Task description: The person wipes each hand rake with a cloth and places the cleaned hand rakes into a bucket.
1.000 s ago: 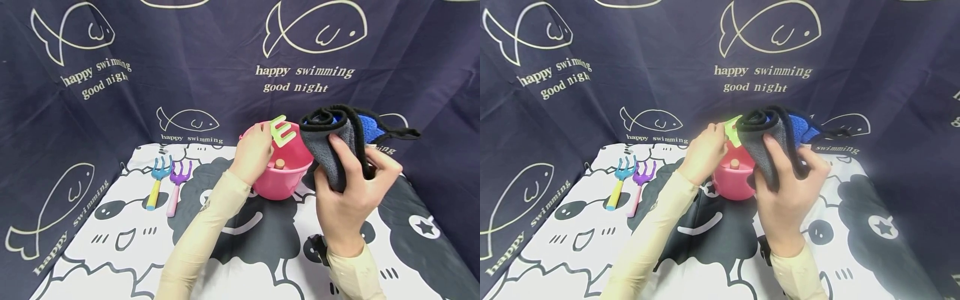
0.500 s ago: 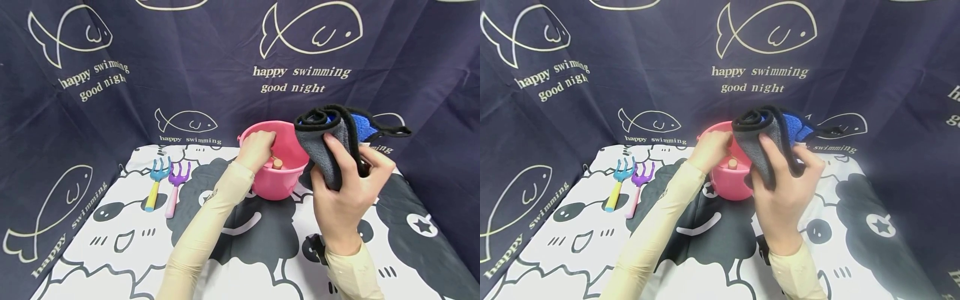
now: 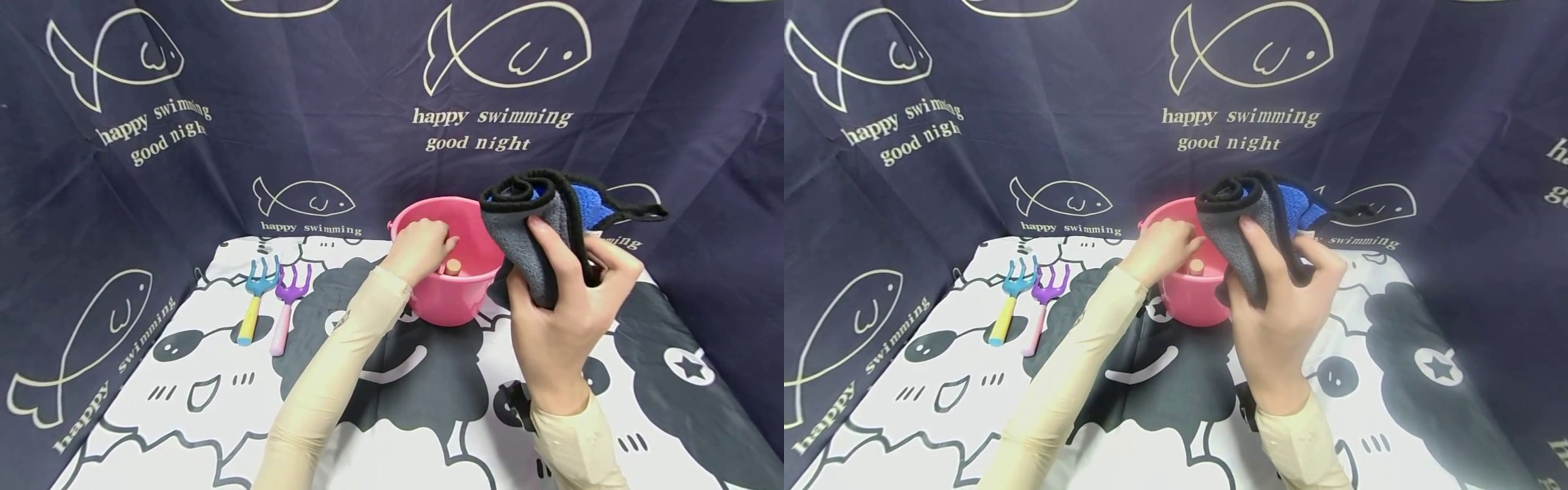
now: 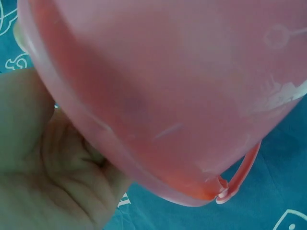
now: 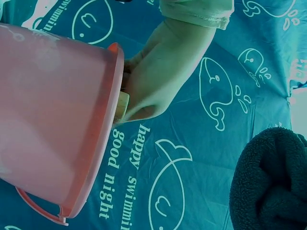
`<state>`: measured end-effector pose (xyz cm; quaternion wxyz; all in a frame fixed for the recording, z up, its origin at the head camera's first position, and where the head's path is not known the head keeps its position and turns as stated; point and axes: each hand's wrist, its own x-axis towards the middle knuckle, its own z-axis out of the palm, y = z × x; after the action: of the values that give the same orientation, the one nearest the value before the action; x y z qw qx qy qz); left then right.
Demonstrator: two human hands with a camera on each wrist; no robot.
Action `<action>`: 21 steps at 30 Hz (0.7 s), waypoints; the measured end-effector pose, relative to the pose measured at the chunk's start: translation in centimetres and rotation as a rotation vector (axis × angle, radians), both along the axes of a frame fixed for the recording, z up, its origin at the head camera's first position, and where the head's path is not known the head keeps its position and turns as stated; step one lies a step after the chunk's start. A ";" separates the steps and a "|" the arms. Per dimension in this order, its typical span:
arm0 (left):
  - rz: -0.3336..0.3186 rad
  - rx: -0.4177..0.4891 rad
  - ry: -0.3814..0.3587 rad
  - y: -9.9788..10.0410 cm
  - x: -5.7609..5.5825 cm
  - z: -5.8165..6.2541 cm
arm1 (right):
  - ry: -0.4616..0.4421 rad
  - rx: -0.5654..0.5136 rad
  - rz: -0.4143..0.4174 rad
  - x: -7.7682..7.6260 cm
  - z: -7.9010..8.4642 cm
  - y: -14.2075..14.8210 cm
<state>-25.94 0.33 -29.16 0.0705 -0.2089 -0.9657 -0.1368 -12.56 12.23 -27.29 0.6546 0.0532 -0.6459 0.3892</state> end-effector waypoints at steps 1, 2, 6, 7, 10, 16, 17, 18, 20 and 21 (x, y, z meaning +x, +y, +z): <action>0.007 -0.005 0.004 0.0 0.0 0.1 | 0.000 0.000 0.001 0.0 0.0 0.0; 0.016 -0.011 0.008 0.0 0.1 0.1 | 0.000 0.001 0.002 0.0 0.0 0.0; 0.035 -0.029 0.016 0.0 0.3 0.4 | 0.003 0.001 0.002 0.0 0.0 0.0; 0.035 -0.031 0.017 0.0 0.3 0.4 | 0.003 0.002 0.002 0.0 0.0 0.0; 0.033 -0.031 0.022 0.0 0.3 0.4 | 0.002 0.004 0.002 0.0 0.0 0.0; 0.034 -0.027 0.032 0.0 0.2 0.3 | -0.001 0.005 0.001 0.0 0.0 -0.1; 0.034 -0.026 0.033 -0.1 0.2 0.3 | -0.001 0.005 0.001 0.0 0.0 -0.1; 0.035 -0.026 0.033 -0.1 0.2 0.3 | -0.002 0.006 0.001 0.0 0.0 -0.1; 0.036 -0.022 0.040 -0.1 0.3 0.3 | -0.003 0.009 0.002 0.0 0.0 -0.1; 0.036 -0.017 0.044 -0.1 0.3 0.3 | -0.003 0.011 0.003 0.0 0.0 -0.2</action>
<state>-25.66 0.19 -28.90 0.0926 -0.1949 -0.9687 -0.1224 -12.56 12.07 -27.30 0.6526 0.0573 -0.6489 0.3869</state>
